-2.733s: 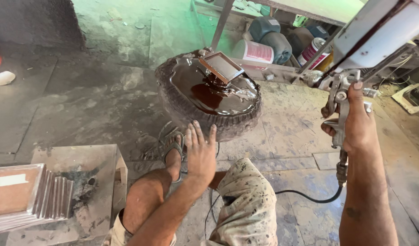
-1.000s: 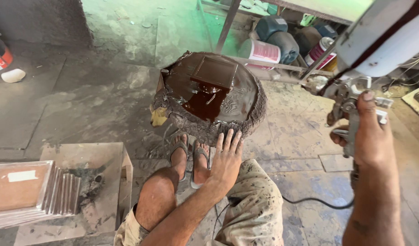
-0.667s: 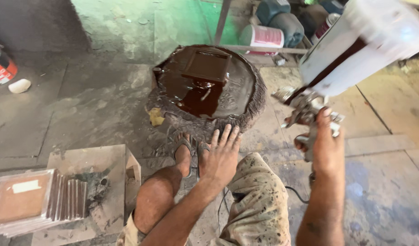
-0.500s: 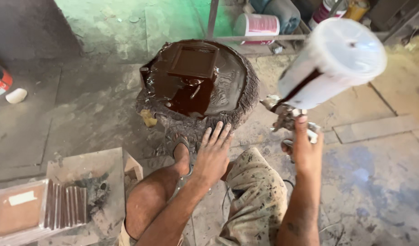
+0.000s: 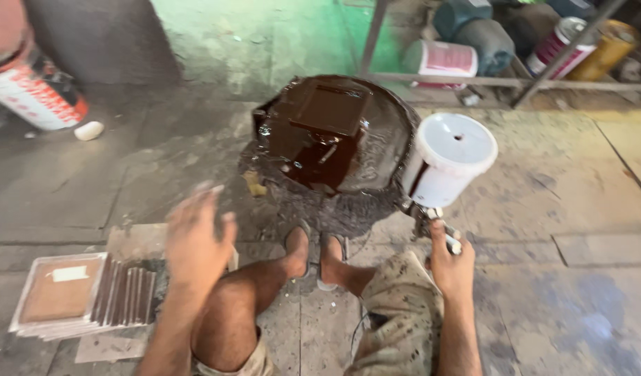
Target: The person repeatedly picks up small square wooden frames from a stack, places them on a rotating drum, and sprays them with a dark finish using a spray gun. After spraying, the person removes the frame and hands it to a coworker, then repeats the cycle with the next frame.
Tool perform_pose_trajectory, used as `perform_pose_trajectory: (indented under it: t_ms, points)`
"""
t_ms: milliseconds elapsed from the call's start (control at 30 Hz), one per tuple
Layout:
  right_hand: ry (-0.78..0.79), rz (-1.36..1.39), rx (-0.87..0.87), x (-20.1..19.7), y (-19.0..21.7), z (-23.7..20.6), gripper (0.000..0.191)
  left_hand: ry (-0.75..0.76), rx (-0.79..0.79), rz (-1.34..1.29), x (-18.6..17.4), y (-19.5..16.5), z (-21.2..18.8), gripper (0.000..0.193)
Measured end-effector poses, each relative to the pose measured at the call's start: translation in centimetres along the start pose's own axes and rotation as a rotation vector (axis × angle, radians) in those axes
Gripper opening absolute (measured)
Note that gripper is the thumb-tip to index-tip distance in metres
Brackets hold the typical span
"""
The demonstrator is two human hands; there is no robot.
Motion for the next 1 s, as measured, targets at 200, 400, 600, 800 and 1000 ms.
perform_pose_trajectory:
  t_ms: [200,400,600,800,1000]
  points:
    - [0.059,0.055,0.056,1.1,-0.7,0.5,0.053,0.167,-0.469,0.754,-2.8,16.6,-4.9,0.087]
    - [0.041,-0.038,0.043,2.7,-2.2,-0.3,0.053,0.193,-0.602,0.948,0.1,24.4,-10.4,0.052]
    - [0.065,0.004,-0.129,4.8,-2.7,-2.7,0.050,-0.075,-0.423,0.853,-0.6,26.8,-11.4,0.035]
    - [-0.054,-0.027,-0.050,6.2,-3.0,-3.4,0.061,-0.116,-0.441,0.354,-6.1,21.2,-7.7,0.028]
    - [0.033,0.037,-0.074,4.6,-2.7,-3.1,0.059,-0.358,-0.261,-0.793,-4.2,10.5,-0.2,0.034]
Point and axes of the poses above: each hand's wrist, its own z-axis towards the middle knuckle, its own x-axis out of the palm, y = z × x, the point moved 2 cm from there along z, towards the middle knuckle, and after that the axes turned 10 degrees about -x, right-handed, at the moved point
